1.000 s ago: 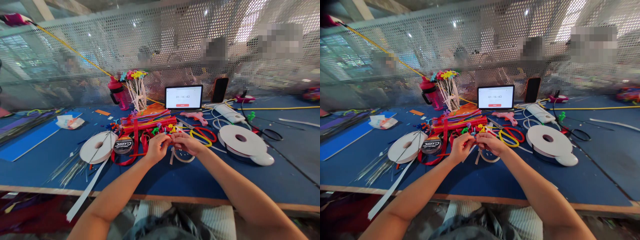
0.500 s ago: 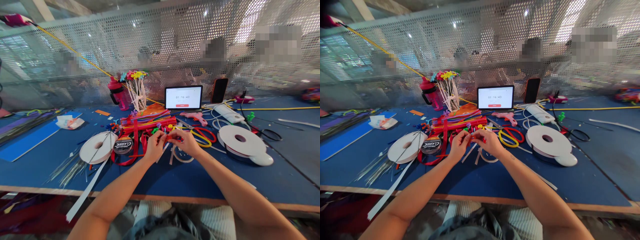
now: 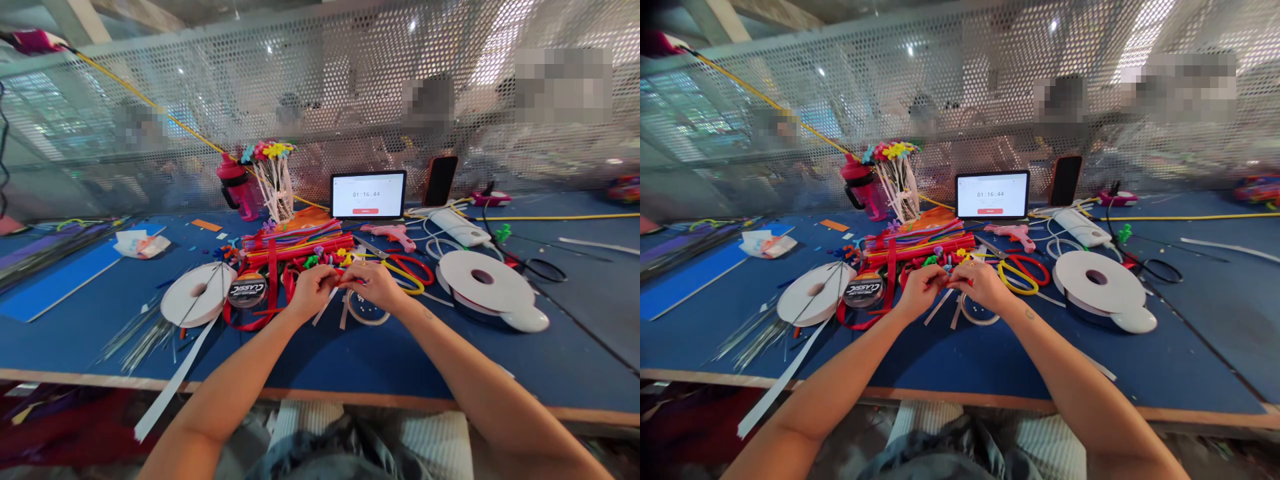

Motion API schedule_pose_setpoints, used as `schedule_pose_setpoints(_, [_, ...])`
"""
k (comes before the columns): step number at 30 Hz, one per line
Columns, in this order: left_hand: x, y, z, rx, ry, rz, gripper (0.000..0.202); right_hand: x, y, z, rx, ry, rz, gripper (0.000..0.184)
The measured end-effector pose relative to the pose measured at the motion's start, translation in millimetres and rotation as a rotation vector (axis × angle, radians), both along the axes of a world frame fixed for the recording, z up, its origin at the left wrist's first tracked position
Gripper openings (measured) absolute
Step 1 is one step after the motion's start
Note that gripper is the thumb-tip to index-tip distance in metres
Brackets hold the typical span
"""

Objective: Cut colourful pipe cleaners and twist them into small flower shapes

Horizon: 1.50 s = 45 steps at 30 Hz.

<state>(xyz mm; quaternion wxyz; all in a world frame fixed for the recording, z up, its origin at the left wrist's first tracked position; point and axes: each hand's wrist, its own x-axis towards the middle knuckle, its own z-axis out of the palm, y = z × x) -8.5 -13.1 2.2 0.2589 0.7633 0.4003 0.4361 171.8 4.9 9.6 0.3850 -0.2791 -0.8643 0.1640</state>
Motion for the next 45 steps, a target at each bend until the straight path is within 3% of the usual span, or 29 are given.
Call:
schedule_pose_setpoints(4, [1, -1, -0.8, -0.085, -0.085, -0.019, 0.023, 0, -2, 1.4, -0.004, 0.044, -0.035, 0.01])
schedule_pose_setpoints(10, [6, 1, -7.9, -0.318, -0.418, -0.14, 0.025, 3, -1, -0.1, -0.045, 0.198, -0.131, 0.011])
schedule_pose_setpoints(16, [8, -2, -4.5, -0.581, -0.6, -0.267, 0.024, 1, 5, 0.4, -0.579, 0.431, 0.114, 0.02])
schedule_pose_setpoints(20, [9, -7, -1.3, -0.661, -0.605, -0.28, 0.025, -4, 2, -3.1, -0.801, 0.556, 0.243, 0.019])
schedule_pose_setpoints(28, [14, -11, 0.4, -0.716, -0.702, -0.301, 0.025, -12, 0, -13.5, -0.862, 0.683, 0.366, 0.016])
schedule_pose_setpoints(45, [16, -14, -0.8, -0.62, -0.617, -0.247, 0.03, -18, -4, -12.8, -0.996, 0.703, 0.318, 0.027])
